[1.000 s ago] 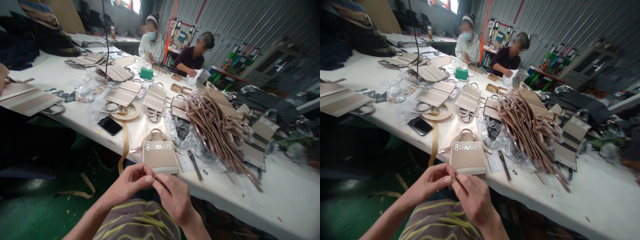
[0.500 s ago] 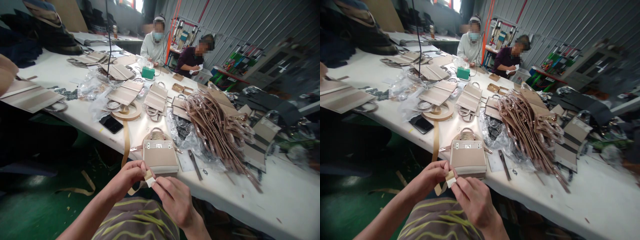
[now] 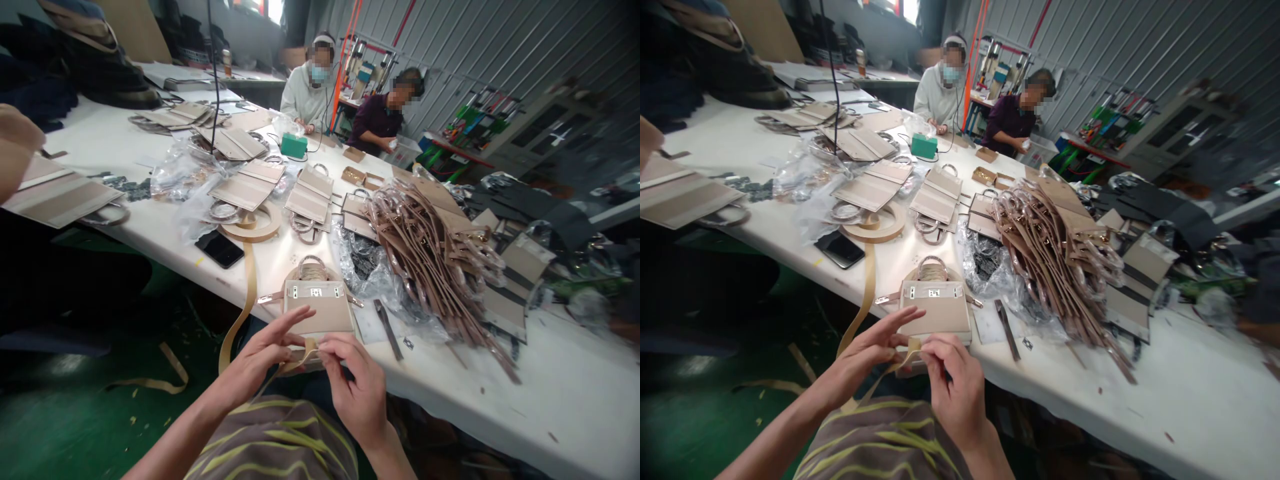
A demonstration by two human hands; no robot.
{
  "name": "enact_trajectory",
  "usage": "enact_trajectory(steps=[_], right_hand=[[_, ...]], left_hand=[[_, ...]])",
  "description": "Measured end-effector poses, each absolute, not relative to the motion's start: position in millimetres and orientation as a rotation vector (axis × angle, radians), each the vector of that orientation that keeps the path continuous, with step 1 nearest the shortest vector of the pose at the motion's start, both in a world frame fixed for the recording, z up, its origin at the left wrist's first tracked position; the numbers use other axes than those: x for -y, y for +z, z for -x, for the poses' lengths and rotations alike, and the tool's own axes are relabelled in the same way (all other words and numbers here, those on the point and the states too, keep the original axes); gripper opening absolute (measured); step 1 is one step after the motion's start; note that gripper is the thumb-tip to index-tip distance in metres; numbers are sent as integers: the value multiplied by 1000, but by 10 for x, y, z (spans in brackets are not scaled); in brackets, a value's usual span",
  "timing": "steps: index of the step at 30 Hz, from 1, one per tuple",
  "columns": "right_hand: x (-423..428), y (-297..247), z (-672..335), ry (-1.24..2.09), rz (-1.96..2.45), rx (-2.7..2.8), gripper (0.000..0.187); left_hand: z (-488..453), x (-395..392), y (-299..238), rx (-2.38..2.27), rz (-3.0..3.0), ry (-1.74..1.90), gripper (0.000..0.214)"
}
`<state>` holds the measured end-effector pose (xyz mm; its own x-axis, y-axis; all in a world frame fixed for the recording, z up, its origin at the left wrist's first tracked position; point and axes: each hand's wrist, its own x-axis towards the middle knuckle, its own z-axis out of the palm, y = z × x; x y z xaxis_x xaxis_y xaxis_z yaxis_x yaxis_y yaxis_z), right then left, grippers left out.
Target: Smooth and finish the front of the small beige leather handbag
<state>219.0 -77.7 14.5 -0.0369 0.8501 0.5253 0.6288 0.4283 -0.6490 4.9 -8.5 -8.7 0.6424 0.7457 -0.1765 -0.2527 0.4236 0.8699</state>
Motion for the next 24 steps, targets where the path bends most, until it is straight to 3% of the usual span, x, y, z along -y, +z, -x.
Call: enact_trajectory(steps=[12,24], right_hand=[[753,113,-2215,323,1316,1686,19],[736,-11,-2219,628,1486,1417,7]], left_hand=[[-83,110,-26,-626,-1300,653,33],[-166,71,-322,-854,-1161,749,52]])
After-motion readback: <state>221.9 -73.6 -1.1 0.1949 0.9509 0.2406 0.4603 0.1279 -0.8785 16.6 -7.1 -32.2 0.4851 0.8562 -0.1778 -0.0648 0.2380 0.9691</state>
